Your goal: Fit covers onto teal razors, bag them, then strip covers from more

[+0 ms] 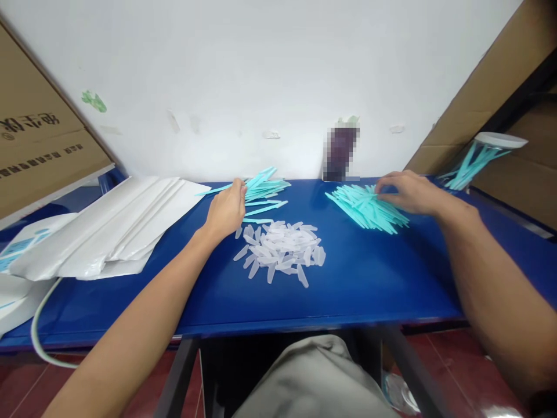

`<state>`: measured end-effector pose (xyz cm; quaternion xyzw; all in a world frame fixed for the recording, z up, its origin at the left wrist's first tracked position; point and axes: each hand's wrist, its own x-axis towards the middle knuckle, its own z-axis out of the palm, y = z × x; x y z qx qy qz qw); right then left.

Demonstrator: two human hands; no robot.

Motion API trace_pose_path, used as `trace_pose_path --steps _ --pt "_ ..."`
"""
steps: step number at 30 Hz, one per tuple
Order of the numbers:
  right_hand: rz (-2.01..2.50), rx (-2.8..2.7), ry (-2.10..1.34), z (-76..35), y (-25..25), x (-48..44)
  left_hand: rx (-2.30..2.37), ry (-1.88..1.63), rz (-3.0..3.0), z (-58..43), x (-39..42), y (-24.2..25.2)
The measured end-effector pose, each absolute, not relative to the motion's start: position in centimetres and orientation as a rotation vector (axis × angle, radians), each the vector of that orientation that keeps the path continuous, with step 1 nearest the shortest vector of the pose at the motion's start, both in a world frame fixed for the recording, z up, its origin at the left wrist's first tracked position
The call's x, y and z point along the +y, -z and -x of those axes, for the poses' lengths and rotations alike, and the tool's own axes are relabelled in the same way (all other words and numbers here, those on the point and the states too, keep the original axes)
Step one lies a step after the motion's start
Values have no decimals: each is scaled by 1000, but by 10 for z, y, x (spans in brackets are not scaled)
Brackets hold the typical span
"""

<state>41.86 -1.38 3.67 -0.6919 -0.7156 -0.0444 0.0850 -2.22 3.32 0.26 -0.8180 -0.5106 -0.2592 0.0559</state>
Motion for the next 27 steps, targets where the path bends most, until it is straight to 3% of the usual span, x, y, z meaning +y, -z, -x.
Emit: trace_pose_path --steps 5,12,27 --pt "2009 -1917 311 -395 -47 -23 -1533 815 2469 25 37 0" --pt "2086 -1747 120 -375 -43 -22 -1522 794 2489 24 37 1" --pt "2145 -2057 -19 -392 -30 -10 -1601 731 2495 24 35 0"
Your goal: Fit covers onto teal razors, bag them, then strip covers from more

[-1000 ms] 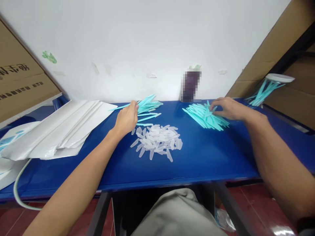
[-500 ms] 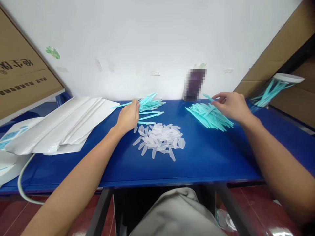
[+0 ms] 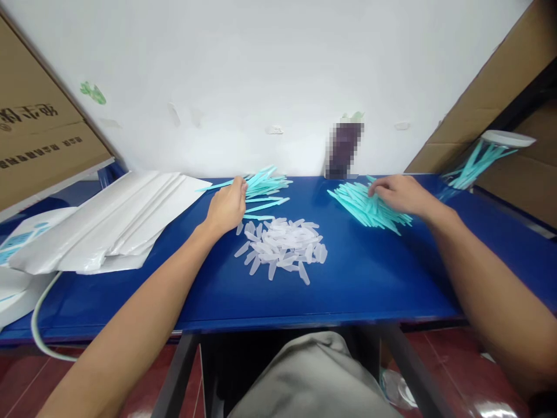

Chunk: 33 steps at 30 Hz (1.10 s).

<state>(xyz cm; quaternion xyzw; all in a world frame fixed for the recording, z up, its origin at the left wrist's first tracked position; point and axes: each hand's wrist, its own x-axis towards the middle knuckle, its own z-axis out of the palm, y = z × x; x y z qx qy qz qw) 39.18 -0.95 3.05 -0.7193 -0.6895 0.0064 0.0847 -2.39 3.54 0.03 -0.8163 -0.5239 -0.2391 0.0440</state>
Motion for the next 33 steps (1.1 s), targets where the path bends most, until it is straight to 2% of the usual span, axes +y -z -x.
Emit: trace_pose_path --steps 9,16,29,33 --pt "2156 -1902 71 -392 -40 -18 -1608 718 2492 24 37 1" --pt "2093 -1902 -60 -377 -28 -12 -1602 743 2492 23 36 1" --pt "2258 -1959 107 -390 -23 -9 -1617 731 2489 23 36 1" --pt "2232 -1923 24 -396 -24 -9 -1621 743 2486 22 34 0"
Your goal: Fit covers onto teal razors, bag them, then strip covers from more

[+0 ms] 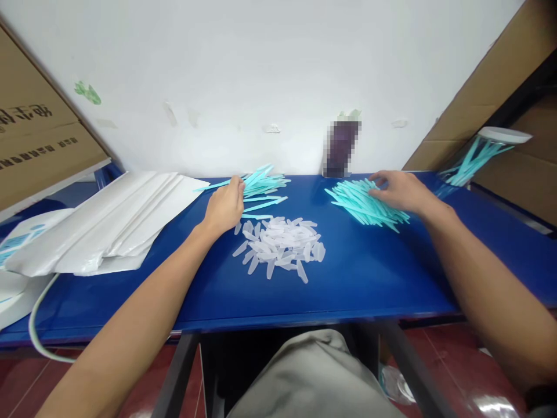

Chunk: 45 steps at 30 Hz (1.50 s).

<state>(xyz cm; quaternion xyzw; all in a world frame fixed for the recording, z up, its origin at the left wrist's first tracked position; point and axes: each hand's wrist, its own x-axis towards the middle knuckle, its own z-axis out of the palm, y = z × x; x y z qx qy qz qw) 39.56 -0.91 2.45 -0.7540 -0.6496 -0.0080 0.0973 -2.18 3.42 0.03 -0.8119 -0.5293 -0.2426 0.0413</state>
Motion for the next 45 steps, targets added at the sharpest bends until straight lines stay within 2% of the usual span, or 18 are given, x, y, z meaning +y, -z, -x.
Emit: trace_pose_path --steps 12,28,35,41,45 --pt "2241 -2023 -11 -382 -34 -15 -1604 746 2515 18 29 -4" --pt "2191 -2189 -308 -389 -39 -22 -1551 765 2533 20 31 0" --pt "2112 -2247 -208 -404 -29 -15 -1565 768 2554 20 31 0" --pt "1985 -2327 94 -393 -35 -19 -1556 776 2546 20 31 0" --pt "2157 -2281 18 -374 -43 -25 -1574 770 2546 19 30 -1"
